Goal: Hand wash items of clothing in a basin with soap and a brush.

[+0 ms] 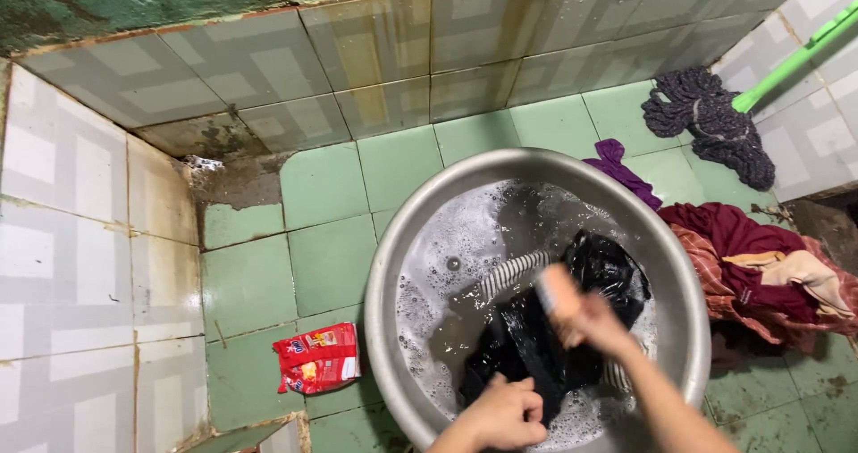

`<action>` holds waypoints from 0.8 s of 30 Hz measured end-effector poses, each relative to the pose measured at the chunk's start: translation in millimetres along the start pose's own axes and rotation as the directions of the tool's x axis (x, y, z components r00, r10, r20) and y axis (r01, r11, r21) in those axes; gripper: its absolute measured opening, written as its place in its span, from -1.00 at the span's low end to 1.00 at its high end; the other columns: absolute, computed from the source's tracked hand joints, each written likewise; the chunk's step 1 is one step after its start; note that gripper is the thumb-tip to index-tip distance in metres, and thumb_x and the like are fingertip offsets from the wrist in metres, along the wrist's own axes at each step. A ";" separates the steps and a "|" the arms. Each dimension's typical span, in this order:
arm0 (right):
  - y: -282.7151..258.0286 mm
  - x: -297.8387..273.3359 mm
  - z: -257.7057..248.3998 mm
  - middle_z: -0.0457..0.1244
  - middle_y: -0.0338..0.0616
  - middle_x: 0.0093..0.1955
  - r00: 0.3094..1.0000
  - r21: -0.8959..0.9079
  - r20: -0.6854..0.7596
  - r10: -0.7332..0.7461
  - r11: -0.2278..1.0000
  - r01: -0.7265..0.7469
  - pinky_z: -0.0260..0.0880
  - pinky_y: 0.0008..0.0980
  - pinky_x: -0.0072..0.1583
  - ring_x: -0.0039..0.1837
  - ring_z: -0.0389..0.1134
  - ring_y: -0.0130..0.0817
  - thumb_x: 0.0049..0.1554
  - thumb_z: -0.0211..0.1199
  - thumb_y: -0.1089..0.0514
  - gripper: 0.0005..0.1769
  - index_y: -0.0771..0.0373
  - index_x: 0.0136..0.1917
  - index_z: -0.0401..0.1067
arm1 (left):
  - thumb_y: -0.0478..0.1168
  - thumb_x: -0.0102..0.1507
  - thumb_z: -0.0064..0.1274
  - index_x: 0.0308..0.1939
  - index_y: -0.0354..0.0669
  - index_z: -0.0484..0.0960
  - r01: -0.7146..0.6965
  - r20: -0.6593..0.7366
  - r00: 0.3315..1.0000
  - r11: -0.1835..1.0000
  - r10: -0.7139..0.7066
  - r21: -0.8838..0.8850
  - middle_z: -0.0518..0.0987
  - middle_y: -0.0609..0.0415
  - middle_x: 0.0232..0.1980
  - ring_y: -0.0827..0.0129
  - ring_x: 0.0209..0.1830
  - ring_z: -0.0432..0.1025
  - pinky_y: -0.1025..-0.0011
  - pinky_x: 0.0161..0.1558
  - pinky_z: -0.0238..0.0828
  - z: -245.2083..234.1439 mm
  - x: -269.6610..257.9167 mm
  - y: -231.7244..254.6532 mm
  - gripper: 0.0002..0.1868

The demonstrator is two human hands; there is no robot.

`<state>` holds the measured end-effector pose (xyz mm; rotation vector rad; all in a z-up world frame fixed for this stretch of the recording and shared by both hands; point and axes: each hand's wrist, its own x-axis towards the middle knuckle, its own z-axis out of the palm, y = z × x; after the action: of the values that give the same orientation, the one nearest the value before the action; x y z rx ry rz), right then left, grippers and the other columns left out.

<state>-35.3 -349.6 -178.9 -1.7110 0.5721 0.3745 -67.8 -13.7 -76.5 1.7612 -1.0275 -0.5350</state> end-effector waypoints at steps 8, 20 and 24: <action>24.4 9.8 -38.7 0.33 0.15 -0.08 0.994 0.393 -0.080 -0.080 0.914 0.105 0.44 -0.22 -0.15 -0.18 0.39 -0.10 0.15 0.31 0.14 -0.53 0.52 0.20 0.35 | -0.44 0.18 -0.04 -0.45 -0.08 0.32 -0.122 -0.349 0.656 0.363 -0.669 -0.924 0.33 0.24 -0.34 0.50 -0.29 0.21 0.49 -0.14 0.21 -70.2 32.5 -12.4 -0.80; -283.2 -168.9 -46.8 0.27 -0.07 0.15 0.878 0.638 0.079 -0.472 0.701 0.319 0.34 -0.23 0.30 0.19 0.35 -0.23 0.06 0.41 0.09 -0.22 0.29 0.45 0.17 | -0.40 -0.02 -0.09 -0.57 -0.26 0.24 -0.205 -0.322 0.945 0.677 -0.050 -0.706 0.60 -0.04 -0.03 0.38 -0.14 0.39 0.40 0.12 0.27 -220.7 21.3 142.2 -0.85; -110.9 -107.0 -126.3 0.35 0.00 -0.10 0.934 0.068 0.358 -0.017 0.998 -0.008 0.40 -0.32 -0.10 -0.14 0.41 -0.30 0.03 0.39 0.07 -0.32 0.27 0.34 0.21 | -0.30 0.05 0.05 -0.54 -0.32 0.34 0.415 0.062 0.908 0.873 -0.413 -0.256 0.50 -0.18 -0.45 0.15 -0.48 0.37 0.15 -0.30 0.35 -169.6 -15.9 47.5 -0.80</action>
<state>-68.9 -438.3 -3.7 -1.5288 0.3083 0.6409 30.0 82.3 35.2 1.7393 -0.5423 -0.9031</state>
